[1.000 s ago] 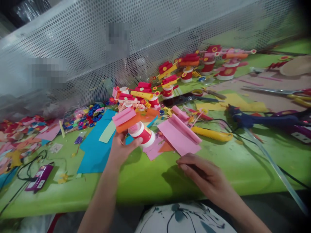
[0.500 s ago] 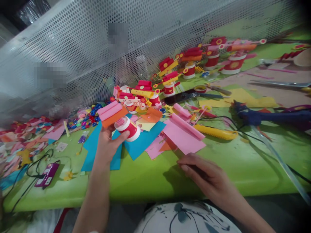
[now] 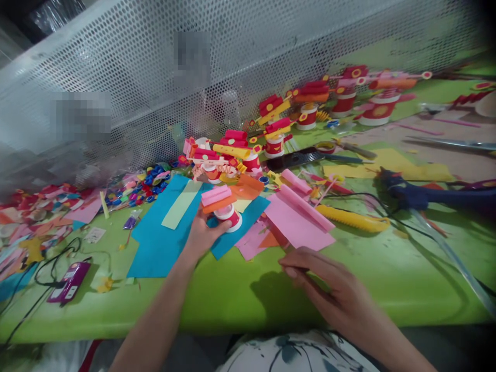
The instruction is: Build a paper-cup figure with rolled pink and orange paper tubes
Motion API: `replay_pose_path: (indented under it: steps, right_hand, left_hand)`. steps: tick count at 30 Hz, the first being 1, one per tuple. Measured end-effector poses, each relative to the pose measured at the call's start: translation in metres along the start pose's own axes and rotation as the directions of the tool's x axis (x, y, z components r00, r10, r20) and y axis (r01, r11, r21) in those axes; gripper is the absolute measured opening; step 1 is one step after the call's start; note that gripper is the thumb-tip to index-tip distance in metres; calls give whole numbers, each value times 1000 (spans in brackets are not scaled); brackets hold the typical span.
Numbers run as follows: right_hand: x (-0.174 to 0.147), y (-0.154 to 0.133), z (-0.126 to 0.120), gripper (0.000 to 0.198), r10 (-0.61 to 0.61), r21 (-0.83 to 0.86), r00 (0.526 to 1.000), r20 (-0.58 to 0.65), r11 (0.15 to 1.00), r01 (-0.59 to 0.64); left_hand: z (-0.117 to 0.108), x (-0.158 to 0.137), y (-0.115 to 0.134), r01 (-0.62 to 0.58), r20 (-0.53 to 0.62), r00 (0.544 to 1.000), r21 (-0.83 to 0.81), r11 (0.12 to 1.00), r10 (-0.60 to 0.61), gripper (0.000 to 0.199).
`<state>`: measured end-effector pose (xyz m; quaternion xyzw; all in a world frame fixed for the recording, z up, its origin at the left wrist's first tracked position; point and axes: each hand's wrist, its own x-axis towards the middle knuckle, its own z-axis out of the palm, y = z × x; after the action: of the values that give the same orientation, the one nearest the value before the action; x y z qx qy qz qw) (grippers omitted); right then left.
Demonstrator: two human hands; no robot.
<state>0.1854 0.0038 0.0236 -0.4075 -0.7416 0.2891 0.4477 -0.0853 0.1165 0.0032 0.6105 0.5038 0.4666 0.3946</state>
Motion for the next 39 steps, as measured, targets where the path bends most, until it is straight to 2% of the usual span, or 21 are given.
replay_pose_path:
  steps: [4, 9, 11, 14, 19, 26, 31, 35, 39]
  right_hand:
    - [10, 5, 8, 18, -23, -74, 1000, -16, 997, 22]
    - [7, 19, 17, 11, 1, -157, 994, -108, 987, -18]
    - [3, 22, 18, 10, -5, -197, 991, -137, 980, -22]
    - [-2, 23, 18, 12, -34, -248, 987, -155, 969, -6]
    - [-1, 18, 17, 5, -20, -243, 991, -133, 970, -13]
    - [-1, 17, 16, 9, 40, -246, 994, -99, 967, -64]
    - [-3, 16, 17, 10, 77, -229, 993, -93, 969, -96]
    - [-2, 15, 18, 8, 63, -223, 993, -99, 971, -84]
    - [-1, 15, 19, 8, 53, -228, 994, -95, 971, -73]
  left_hand:
    - [0, -2, -3, 5, 31, 1000, 44, 999, -6, 55]
    - [-10, -7, 5, -28, 71, 997, 74, 997, 22, 71]
    - [-17, -8, 9, -13, 52, 999, 47, 999, 11, 76]
    - [-27, -9, 17, 41, -75, 996, -26, 999, -43, 73]
    - [-29, -9, 30, -7, -320, 947, -139, 990, -38, 38]
    - [-27, -11, 36, 16, -413, 907, -162, 987, -83, 21]
    - [-27, -11, 37, 102, -386, 899, -276, 956, -207, 25]
    - [-26, -9, 32, 106, -313, 920, -380, 919, -235, 28]
    - [-27, -6, 26, 98, -317, 914, -435, 895, -255, 32]
